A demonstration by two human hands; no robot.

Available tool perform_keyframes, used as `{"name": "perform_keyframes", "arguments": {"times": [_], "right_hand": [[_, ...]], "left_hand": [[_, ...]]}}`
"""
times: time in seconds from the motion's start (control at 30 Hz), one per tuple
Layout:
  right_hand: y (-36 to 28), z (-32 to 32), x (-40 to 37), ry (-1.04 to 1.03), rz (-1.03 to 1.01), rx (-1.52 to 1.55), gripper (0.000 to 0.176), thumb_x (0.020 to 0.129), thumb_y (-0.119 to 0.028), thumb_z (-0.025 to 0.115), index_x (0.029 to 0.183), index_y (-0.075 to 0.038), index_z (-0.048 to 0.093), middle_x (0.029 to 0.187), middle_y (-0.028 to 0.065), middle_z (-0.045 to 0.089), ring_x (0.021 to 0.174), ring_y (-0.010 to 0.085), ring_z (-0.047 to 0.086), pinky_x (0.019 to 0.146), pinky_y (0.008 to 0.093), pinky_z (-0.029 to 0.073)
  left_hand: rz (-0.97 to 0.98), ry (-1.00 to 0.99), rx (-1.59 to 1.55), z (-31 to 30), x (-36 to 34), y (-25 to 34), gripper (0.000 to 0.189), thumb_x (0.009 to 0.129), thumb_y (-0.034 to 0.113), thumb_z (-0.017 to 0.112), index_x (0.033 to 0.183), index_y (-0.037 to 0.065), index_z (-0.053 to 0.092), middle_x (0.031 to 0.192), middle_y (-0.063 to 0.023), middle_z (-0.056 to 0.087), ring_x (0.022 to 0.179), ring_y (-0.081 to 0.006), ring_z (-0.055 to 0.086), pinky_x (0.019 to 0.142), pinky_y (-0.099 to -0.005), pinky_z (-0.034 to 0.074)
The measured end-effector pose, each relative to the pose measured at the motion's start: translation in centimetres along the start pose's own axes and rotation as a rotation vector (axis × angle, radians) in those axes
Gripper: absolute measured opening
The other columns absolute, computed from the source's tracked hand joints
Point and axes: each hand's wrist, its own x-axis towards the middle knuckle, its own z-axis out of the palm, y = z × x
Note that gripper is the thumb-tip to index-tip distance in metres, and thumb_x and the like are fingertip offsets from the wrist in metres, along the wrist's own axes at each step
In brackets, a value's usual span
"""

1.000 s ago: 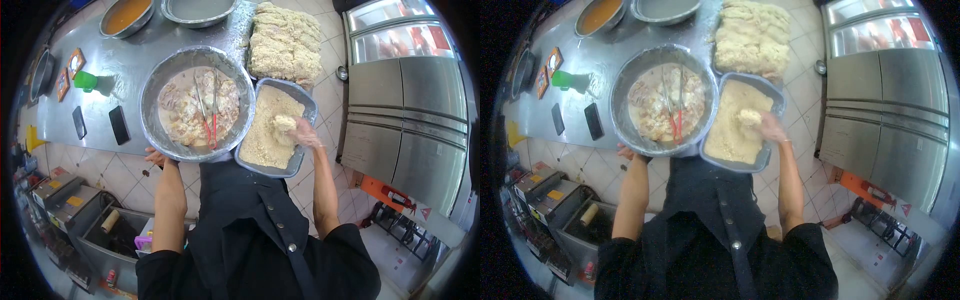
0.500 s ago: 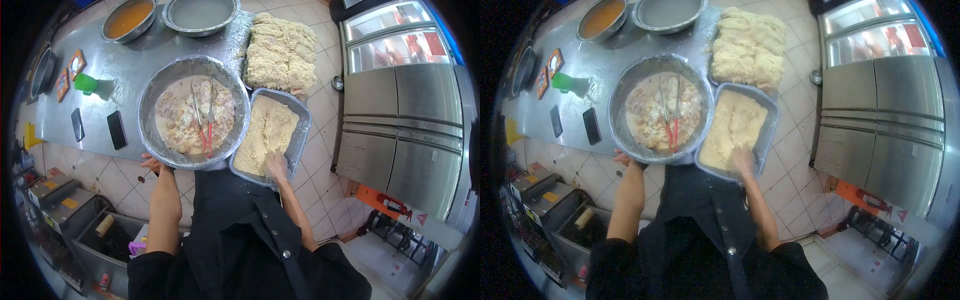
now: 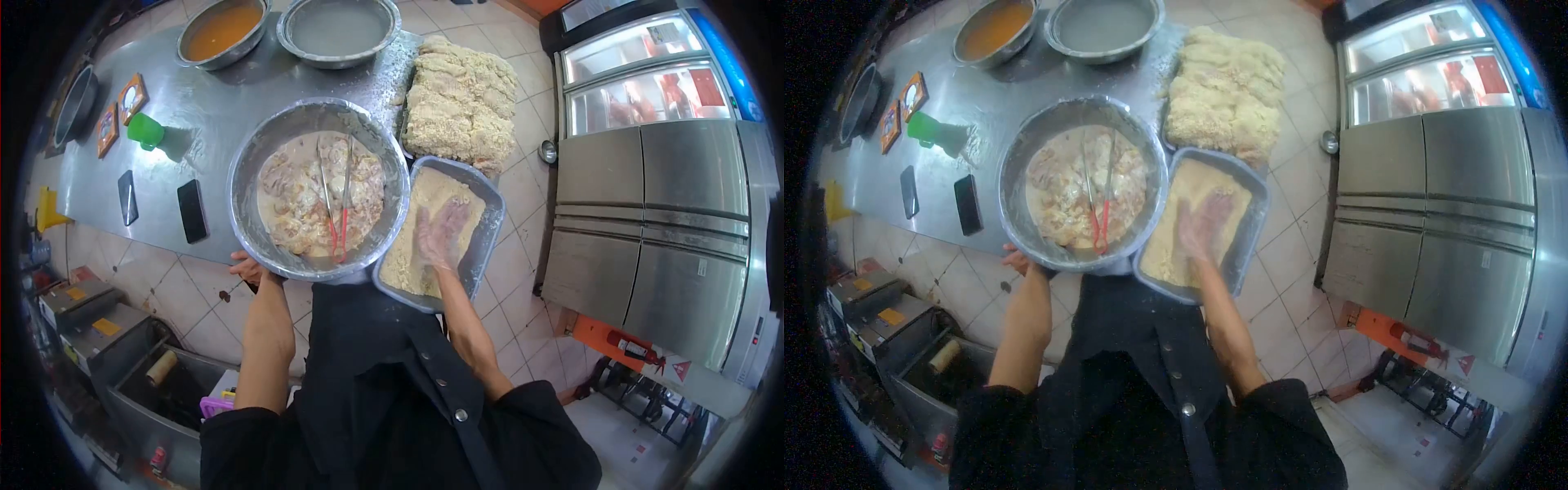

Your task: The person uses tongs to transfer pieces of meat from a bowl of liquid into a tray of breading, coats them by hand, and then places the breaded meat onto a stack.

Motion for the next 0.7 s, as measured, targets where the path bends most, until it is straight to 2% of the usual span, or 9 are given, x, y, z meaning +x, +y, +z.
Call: {"name": "perform_keyframes", "arguments": {"times": [0.1,0.17,0.2,0.27,0.3,0.43,0.5,0.63,0.7], "right_hand": [[1.1,-1.9,0.2,-0.237,0.090,0.161,0.074,0.108,-0.047,0.039,0.160,0.004,0.025,0.165,0.0399,0.000,0.154,0.0549,-0.003,0.125,0.0608,0.002],[2.9,-0.6,0.0,-0.054,-0.143,-0.036,0.069,0.108,-0.044,0.041,0.159,0.002,0.031,0.164,0.0373,0.016,0.155,0.0507,0.013,0.126,0.0563,0.011],[3.4,-1.5,0.4,-0.047,-0.151,-0.035,0.069,0.108,-0.044,0.041,0.159,0.002,0.031,0.164,0.0373,0.016,0.155,0.0507,0.013,0.126,0.0563,0.011],[3.9,-4.0,0.9,-0.131,0.105,0.326,0.052,0.106,-0.031,0.046,0.144,0.005,0.050,0.145,0.0355,0.050,0.136,0.0501,0.048,0.114,0.0526,0.038],[2.8,-4.1,0.6,0.079,0.212,0.259,0.048,0.104,-0.031,0.050,0.135,0.004,0.058,0.133,0.0292,0.062,0.126,0.0454,0.057,0.107,0.0507,0.043],[3.1,-3.6,3.7,-0.019,0.384,0.299,0.049,0.098,-0.033,0.059,0.131,0.004,0.062,0.129,0.0265,0.065,0.121,0.0419,0.061,0.105,0.0483,0.046],[5.0,-3.4,5.7,-0.404,0.615,0.880,0.054,0.089,-0.032,0.071,0.127,0.005,0.064,0.125,0.0220,0.069,0.118,0.0353,0.064,0.102,0.0450,0.048],[9.4,-0.4,7.0,-0.534,0.590,1.197,0.055,0.083,-0.027,0.078,0.126,0.005,0.065,0.118,0.0172,0.072,0.112,0.0299,0.066,0.097,0.0427,0.051],[9.8,0.0,6.7,-0.530,0.263,1.132,0.049,0.081,-0.020,0.080,0.123,0.003,0.067,0.112,0.0147,0.073,0.103,0.0270,0.069,0.091,0.0411,0.055]], "left_hand": [[-0.003,0.007,0.010,-0.2,0.2,-0.4,0.059,0.107,0.052,0.036,0.127,-0.002,0.047,0.092,-0.0270,0.070,0.089,-0.0464,0.069,0.076,-0.0571,0.052],[-0.003,0.013,0.010,-0.1,0.2,0.0,0.059,0.107,0.052,0.036,0.128,-0.002,0.047,0.093,-0.0271,0.070,0.089,-0.0464,0.069,0.076,-0.0572,0.052],[-0.005,0.017,0.009,-0.1,0.3,0.1,0.059,0.107,0.052,0.036,0.128,-0.002,0.047,0.093,-0.0272,0.070,0.089,-0.0464,0.069,0.076,-0.0572,0.052],[-0.007,0.023,0.013,-0.1,0.2,0.0,0.059,0.107,0.052,0.036,0.128,-0.002,0.047,0.093,-0.0273,0.070,0.089,-0.0465,0.069,0.076,-0.0572,0.052],[-0.008,0.024,0.017,0.0,0.2,0.0,0.059,0.107,0.052,0.036,0.128,-0.002,0.047,0.093,-0.0273,0.070,0.090,-0.0465,0.069,0.076,-0.0573,0.052],[-0.008,0.035,0.024,0.2,-0.1,0.0,0.059,0.107,0.052,0.036,0.128,-0.002,0.047,0.094,-0.0275,0.070,0.090,-0.0466,0.069,0.077,-0.0573,0.052],[0.002,0.037,0.020,0.4,-0.3,0.1,0.059,0.106,0.052,0.036,0.129,-0.002,0.047,0.094,-0.0276,0.070,0.090,-0.0466,0.069,0.077,-0.0574,0.052],[-0.005,0.040,0.018,0.2,-0.3,0.3,0.059,0.106,0.052,0.036,0.129,-0.002,0.047,0.095,-0.0278,0.070,0.091,-0.0467,0.069,0.077,-0.0574,0.052],[0.000,0.046,0.017,0.1,-0.3,0.2,0.059,0.106,0.052,0.037,0.129,-0.002,0.047,0.095,-0.0279,0.070,0.091,-0.0468,0.069,0.078,-0.0575,0.052]]}}
